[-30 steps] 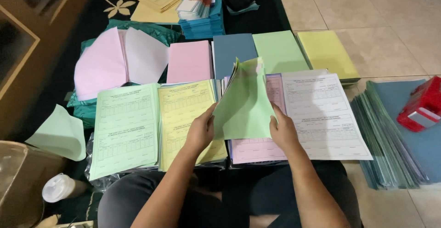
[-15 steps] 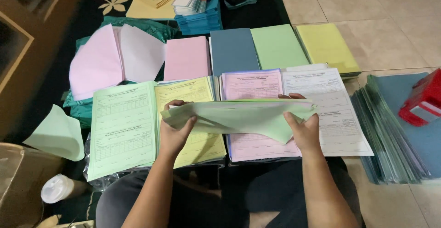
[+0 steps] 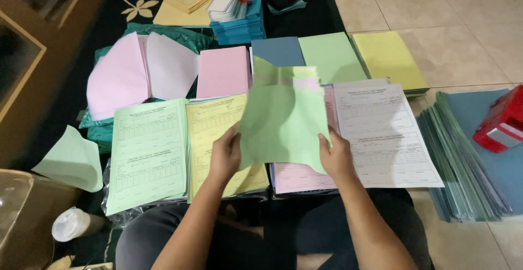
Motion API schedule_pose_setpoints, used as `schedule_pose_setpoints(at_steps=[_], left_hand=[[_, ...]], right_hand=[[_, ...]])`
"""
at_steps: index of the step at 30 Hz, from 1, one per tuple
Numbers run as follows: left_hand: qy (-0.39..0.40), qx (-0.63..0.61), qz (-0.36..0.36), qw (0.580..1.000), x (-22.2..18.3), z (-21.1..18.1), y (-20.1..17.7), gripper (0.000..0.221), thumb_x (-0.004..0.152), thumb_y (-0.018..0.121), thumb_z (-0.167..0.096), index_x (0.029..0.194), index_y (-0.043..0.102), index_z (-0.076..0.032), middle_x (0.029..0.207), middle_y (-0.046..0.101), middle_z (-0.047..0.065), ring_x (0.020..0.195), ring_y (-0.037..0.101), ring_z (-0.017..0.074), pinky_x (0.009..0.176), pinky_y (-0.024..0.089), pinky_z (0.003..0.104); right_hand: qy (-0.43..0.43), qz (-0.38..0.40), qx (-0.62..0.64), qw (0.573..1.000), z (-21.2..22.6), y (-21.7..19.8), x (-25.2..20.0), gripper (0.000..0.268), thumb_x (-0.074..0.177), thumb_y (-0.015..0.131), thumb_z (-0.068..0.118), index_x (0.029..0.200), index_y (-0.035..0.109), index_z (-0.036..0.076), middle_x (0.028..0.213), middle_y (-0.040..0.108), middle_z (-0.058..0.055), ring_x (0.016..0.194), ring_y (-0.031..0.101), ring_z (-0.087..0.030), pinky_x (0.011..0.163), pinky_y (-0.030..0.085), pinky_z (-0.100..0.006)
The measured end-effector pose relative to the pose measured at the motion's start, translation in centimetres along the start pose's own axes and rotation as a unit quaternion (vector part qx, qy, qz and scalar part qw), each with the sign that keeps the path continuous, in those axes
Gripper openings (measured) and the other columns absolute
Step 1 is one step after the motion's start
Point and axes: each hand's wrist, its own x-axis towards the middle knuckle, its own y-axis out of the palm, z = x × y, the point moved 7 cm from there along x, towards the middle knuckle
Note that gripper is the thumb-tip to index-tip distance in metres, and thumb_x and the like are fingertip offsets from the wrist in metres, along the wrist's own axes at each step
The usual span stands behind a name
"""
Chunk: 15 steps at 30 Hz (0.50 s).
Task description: Manually collating multi-part paper forms by picking sheets from different colored stacks and stapling them into sets.
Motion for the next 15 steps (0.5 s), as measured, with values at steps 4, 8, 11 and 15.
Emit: schedule_pose_setpoints(at_steps=[4,8,11,15], left_hand=[[-0.062,-0.25,-0.072,0.963,-1.0,3.7,-3.3,0.036,0.094,0.063,-0.007,0.129,0.068,-0.006,0.11,0.075,0.013,0.104,0.069,0.0242,0.094,0.056,0.046],[-0.137,-0.258,-0.065,0.954,-2.3,8.4,-2.9,0.058,0.084,0.081,-0.022,0.134,0.059,0.0,0.111,0.071,0.019,0.107,0.069,0.0294,0.094,0.055,0.054],[-0.124,-0.23,-0.071,0.963,-2.3,7.6,-2.4,0.048,0.086,0.077,-0.016,0.13,0.063,-0.004,0.109,0.073,0.015,0.106,0.07,0.0213,0.096,0.056,0.047],[-0.133,-0.218,-0.067,0.964,-0.8,6.1,-2.8,0.063,0.084,0.084,-0.028,0.133,0.057,0.0,0.119,0.068,0.02,0.117,0.064,0.0279,0.104,0.05,0.054]], right_hand=[[0.102,-0.024,0.186,0.977,-2.0,-3.8,0.5,0.01,0.095,0.073,0.012,0.095,0.069,0.003,0.069,0.067,-0.007,0.065,0.06,-0.015,0.058,0.052,-0.035],[0.164,0.04,0.322,0.932,-6.5,-3.6,-0.5,0.035,0.088,0.077,0.011,0.12,0.065,0.0,0.1,0.074,-0.012,0.085,0.065,-0.014,0.078,0.059,-0.041],[0.132,0.057,0.353,0.925,-3.1,-3.7,0.6,0.06,0.086,0.074,0.018,0.139,0.054,0.0,0.135,0.065,-0.017,0.12,0.061,-0.022,0.103,0.051,-0.043],[0.226,0.044,0.311,0.922,-7.8,-1.6,-0.6,0.048,0.091,0.076,0.019,0.133,0.059,0.0,0.112,0.071,-0.009,0.1,0.067,-0.018,0.092,0.057,-0.041]])
